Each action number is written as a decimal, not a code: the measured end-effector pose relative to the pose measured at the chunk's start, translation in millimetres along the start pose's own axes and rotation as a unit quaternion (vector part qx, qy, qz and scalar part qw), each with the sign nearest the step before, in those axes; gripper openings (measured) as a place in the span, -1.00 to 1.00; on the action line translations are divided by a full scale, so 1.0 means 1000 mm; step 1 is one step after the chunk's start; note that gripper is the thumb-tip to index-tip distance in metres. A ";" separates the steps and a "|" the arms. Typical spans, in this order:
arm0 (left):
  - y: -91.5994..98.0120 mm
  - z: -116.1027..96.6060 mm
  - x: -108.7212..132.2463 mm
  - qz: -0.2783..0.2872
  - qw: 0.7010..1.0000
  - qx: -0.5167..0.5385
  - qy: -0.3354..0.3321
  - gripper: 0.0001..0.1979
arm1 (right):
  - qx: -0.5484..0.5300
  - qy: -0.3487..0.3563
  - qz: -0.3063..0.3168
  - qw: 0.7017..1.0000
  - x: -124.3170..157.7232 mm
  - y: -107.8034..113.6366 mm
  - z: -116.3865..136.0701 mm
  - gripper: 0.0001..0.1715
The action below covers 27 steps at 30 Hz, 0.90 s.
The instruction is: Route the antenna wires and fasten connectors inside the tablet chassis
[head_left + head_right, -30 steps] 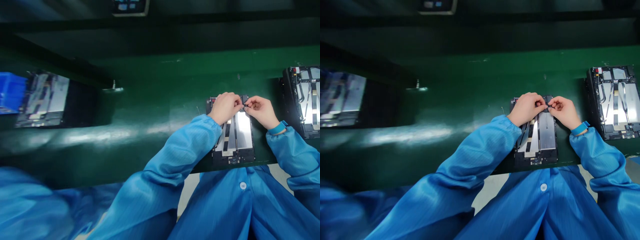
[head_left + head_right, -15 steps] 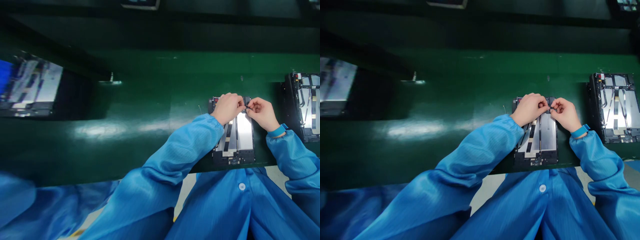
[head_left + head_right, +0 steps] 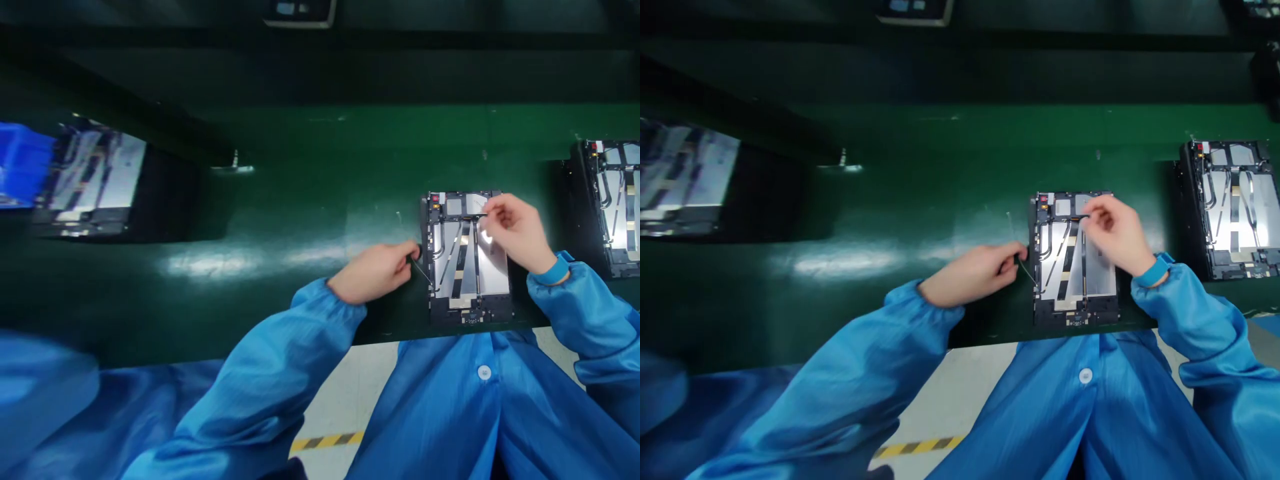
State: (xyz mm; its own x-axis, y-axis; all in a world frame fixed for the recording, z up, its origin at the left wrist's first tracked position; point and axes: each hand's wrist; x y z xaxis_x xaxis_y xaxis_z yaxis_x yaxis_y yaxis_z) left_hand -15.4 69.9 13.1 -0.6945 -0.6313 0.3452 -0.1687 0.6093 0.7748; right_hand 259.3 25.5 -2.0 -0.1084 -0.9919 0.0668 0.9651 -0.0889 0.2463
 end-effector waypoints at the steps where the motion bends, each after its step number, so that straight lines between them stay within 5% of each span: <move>1: -0.004 0.000 0.008 0.012 1.000 0.002 -0.016 -0.88 | 0.028 0.015 0.067 0.997 0.004 -0.010 0.009 -0.84; 4: -0.008 -0.013 0.026 -0.083 0.996 -0.036 -0.024 -0.88 | 0.120 0.061 0.224 0.965 0.010 -0.040 0.030 -0.76; 6: -0.004 -0.027 0.032 -0.167 0.984 -0.060 -0.030 -0.81 | 0.163 0.084 0.272 0.945 0.012 -0.055 0.036 -0.79; 11: 0.001 -0.048 0.036 -0.247 0.967 -0.006 -0.060 -0.82 | 0.170 0.104 0.291 0.936 0.008 -0.050 0.034 -0.81; 15: -0.015 -0.043 0.031 -0.326 0.935 0.134 0.047 -0.39 | 0.186 0.122 0.308 0.925 0.004 -0.030 0.027 -0.75; 21: -0.047 -0.031 0.018 -0.165 0.885 0.419 0.115 -0.38 | 0.205 0.194 0.280 0.918 -0.009 -0.038 0.014 -0.84; 27: -0.053 -0.032 0.018 -0.148 0.842 0.501 0.133 -0.32 | 0.218 0.212 0.254 0.918 -0.019 -0.051 0.004 -0.85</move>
State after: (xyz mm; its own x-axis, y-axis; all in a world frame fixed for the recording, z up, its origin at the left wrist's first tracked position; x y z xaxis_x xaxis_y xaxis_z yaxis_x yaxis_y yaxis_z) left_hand 3.4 11.3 -4.9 -0.3607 -0.8303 0.4248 -0.9046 0.4224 0.0576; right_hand 211.2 49.1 -11.5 0.5220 -0.8493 -0.0791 0.6674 0.3489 0.6579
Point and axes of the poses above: each hand's wrist, its own x-axis away from the middle knuckle, its own y-axis out of the back of the hand, z = x × y, and after that the axes turned 4 degrees about -y, right-handed
